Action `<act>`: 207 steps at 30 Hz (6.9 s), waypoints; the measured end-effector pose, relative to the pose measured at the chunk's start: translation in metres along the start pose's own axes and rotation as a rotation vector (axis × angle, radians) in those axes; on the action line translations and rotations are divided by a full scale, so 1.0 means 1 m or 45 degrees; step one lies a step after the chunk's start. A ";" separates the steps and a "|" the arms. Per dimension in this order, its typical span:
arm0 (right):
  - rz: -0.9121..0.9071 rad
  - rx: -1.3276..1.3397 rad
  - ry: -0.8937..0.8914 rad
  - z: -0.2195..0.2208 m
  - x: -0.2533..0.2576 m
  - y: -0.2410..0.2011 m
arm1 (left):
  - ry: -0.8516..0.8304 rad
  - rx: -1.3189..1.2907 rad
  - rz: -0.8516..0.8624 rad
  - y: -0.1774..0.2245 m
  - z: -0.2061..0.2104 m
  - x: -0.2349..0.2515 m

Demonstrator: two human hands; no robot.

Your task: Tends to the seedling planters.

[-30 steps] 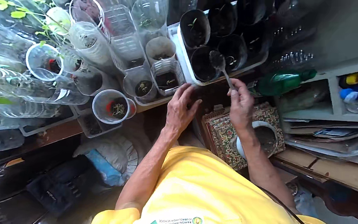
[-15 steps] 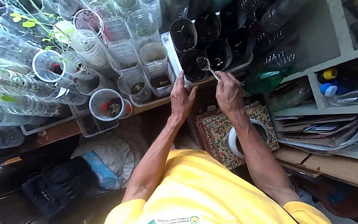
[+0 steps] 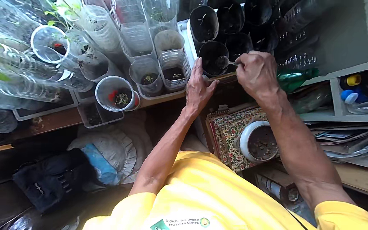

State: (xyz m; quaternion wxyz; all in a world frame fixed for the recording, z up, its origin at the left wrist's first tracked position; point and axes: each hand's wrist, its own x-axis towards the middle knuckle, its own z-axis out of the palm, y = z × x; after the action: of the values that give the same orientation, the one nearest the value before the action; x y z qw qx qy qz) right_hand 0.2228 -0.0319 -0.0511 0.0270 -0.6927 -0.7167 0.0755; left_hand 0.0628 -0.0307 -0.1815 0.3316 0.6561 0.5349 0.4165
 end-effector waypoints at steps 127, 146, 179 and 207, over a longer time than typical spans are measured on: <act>-0.555 1.061 -0.548 0.077 -0.107 -0.206 | 0.227 0.647 -0.216 -0.262 -0.289 -0.114; -0.679 0.307 -0.134 0.198 -0.063 -0.334 | 0.391 0.432 -0.171 -0.272 -0.287 -0.112; -0.563 0.119 -0.256 0.208 -0.044 -0.382 | 0.490 0.366 -0.233 -0.274 -0.282 -0.113; -0.629 0.404 -0.132 0.226 -0.069 -0.333 | 0.483 0.287 -0.112 -0.266 -0.303 -0.120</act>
State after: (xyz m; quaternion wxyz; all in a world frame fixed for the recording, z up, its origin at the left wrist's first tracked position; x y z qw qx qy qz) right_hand -0.1359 -0.1260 -0.2210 0.1160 -0.4796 -0.8433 0.2131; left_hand -0.3335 -0.0957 -0.3077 0.1675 0.5748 0.6590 0.4552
